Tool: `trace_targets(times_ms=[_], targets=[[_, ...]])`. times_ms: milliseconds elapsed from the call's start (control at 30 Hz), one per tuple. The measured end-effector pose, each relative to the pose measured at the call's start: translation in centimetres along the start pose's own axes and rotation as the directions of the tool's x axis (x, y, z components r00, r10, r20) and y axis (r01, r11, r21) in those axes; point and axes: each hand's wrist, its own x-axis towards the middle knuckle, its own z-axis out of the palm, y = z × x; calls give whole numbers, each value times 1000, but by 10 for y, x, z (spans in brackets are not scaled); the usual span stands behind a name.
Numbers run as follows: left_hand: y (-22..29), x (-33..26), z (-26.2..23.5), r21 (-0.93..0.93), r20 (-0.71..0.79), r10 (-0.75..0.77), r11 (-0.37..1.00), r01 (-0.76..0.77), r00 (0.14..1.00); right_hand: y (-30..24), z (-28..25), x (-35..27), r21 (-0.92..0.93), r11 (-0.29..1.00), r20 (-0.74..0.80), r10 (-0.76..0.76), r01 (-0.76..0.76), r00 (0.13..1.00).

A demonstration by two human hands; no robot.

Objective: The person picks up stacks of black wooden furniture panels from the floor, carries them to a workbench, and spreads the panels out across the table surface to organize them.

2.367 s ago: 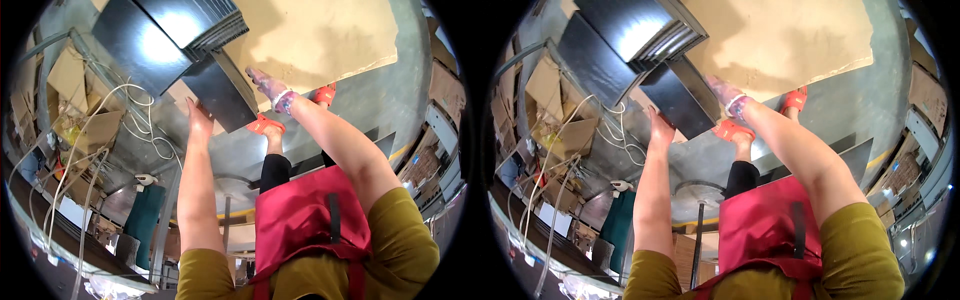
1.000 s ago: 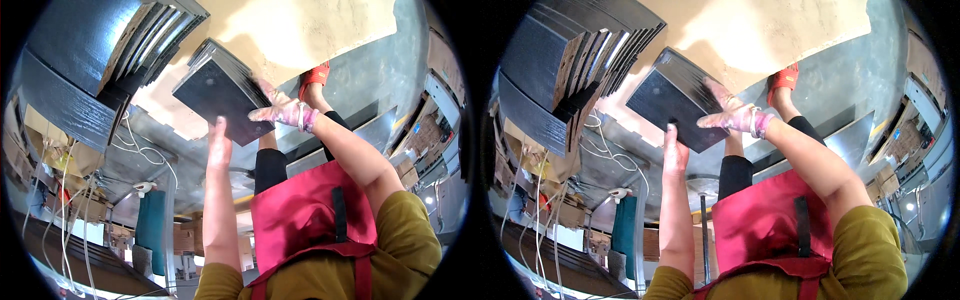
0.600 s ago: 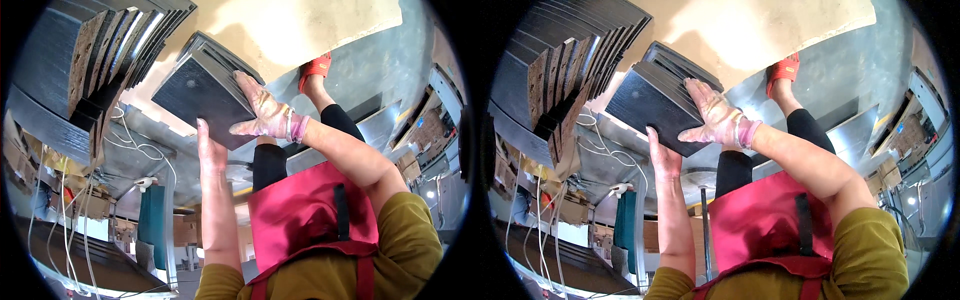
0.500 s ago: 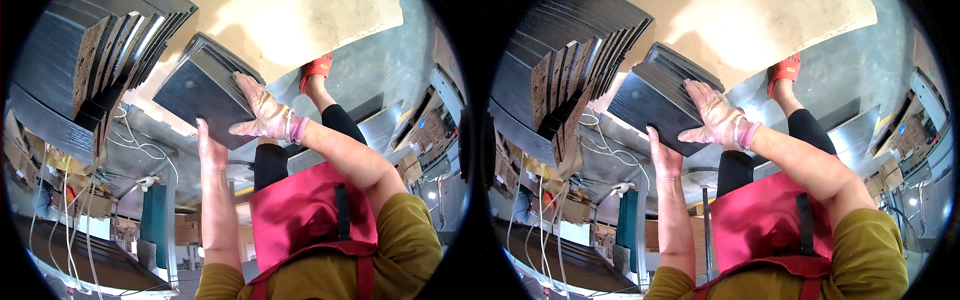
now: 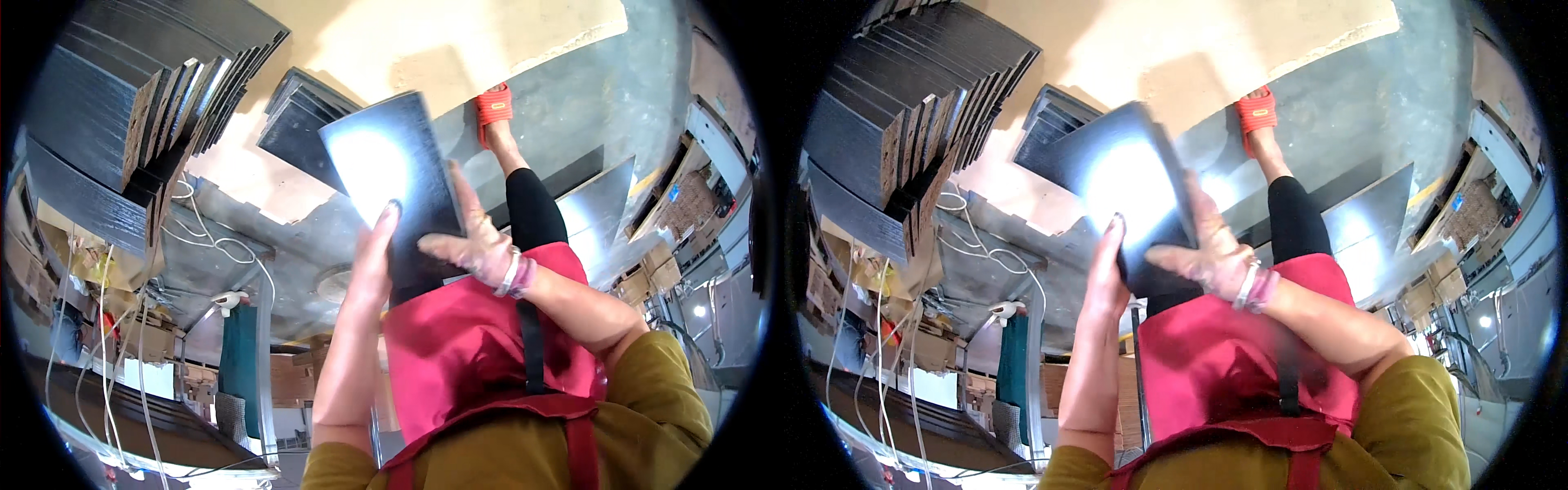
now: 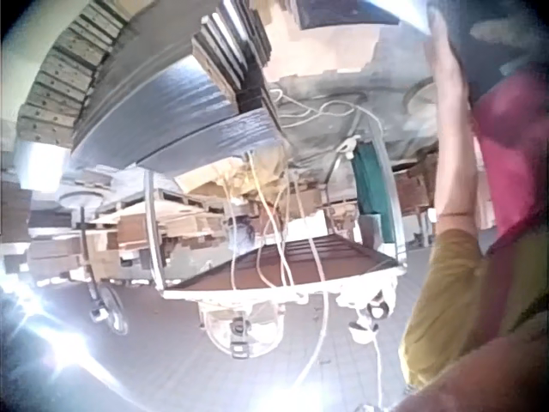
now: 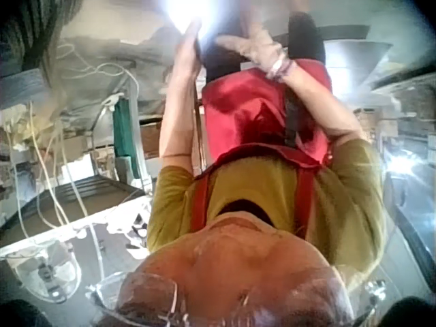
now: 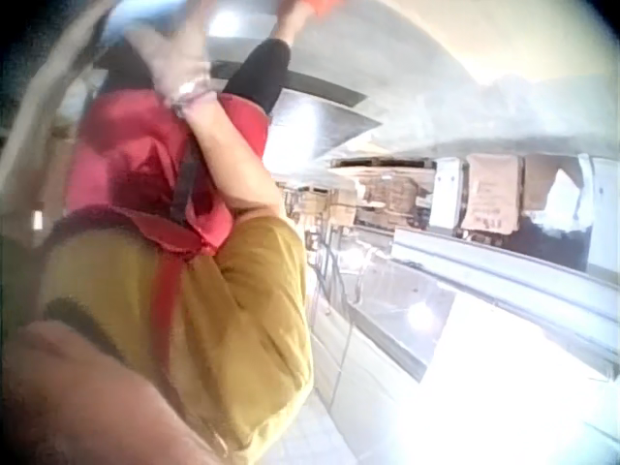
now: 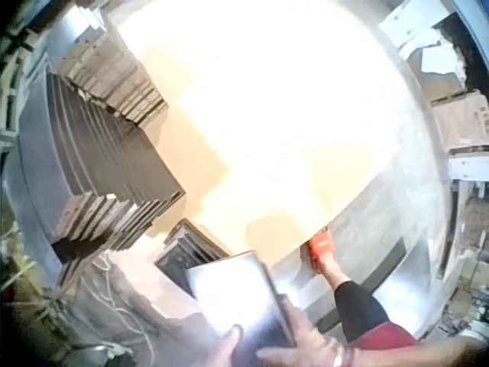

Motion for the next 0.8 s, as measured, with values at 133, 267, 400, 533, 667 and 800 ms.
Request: trace_targets(times_ms=[133, 267, 400, 533, 667, 800], targets=[[-13, 53, 47, -57, 125, -309, 946, 318, 943, 15, -64, 22, 110, 873, -29, 481, -475, 876], [-6, 122, 67, 75, 96, -370, 929, 364, 924, 1, -112, 96, 385, 642, 129, 673, -663, 728], [5, 127, 85, 96, 56, -442, 895, 435, 895, -16, -119, 117, 479, 564, 137, 709, -673, 692], [9, 108, 80, -121, 117, -309, 939, 323, 944, -9, -107, 110, 452, 695, 122, 573, -559, 811], [22, 122, 88, -146, 60, -325, 932, 331, 944, -3, -107, 139, 429, 612, 156, 674, -665, 722], [10, 114, 86, -118, 21, -298, 947, 299, 954, -2, -109, 127, 418, 698, 153, 577, -582, 802]])
